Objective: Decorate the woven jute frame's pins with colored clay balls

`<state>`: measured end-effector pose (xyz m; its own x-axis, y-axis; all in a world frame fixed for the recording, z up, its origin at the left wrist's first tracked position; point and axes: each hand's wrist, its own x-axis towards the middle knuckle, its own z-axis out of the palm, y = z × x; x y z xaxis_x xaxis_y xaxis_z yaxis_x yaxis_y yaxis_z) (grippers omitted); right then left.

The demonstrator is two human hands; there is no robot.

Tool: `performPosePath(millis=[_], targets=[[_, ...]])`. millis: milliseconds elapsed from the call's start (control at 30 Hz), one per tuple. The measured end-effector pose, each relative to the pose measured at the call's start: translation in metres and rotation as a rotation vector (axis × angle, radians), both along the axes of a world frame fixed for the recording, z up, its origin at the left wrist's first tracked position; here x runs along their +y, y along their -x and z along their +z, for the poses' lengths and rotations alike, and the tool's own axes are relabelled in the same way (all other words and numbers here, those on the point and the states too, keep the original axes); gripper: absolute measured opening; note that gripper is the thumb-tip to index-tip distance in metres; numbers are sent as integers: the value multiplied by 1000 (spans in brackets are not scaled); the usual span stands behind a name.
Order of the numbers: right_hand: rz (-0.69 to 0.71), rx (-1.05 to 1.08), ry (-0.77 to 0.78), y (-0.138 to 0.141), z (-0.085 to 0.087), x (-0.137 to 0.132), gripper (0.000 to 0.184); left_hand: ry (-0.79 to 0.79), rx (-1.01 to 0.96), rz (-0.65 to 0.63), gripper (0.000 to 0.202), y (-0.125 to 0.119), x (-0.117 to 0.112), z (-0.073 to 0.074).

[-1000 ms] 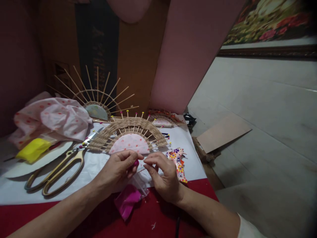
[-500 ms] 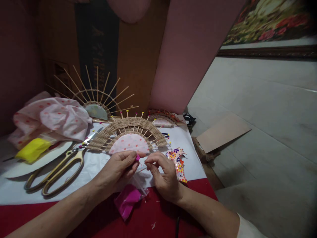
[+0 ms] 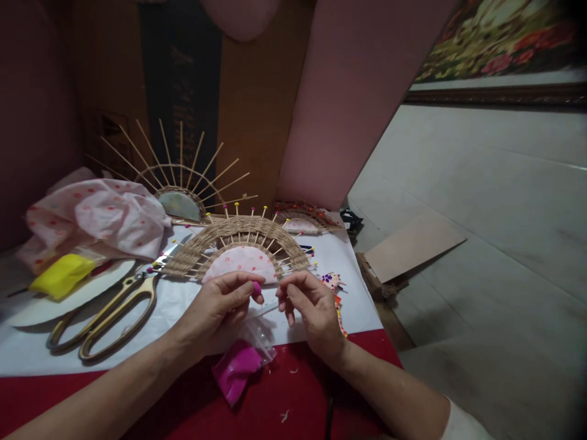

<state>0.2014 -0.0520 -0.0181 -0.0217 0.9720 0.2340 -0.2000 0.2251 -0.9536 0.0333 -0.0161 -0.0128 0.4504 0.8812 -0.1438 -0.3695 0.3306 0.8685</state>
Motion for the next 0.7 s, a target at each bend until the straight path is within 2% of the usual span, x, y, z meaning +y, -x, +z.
performPosePath(millis=[100,233,333,467,567,700], targets=[[175,221,232,1,-1,4,14,16,-22,2,30,0,0,4],[296,368,351,2,1,8,15,31,-22,16,25,-3,-2,5],[324,386,359,1,3,8,20,15,6,5,20,-4,-2,1],[329,356,357,1,5,8,25,5,36,-49,27,-3,-2,-3],[329,336,367,2,4,8,24,12,67,-51,28,-4,-4,-1],[287,244,287,3,0,7,27,-22,107,-12,24,-6,-7,5]])
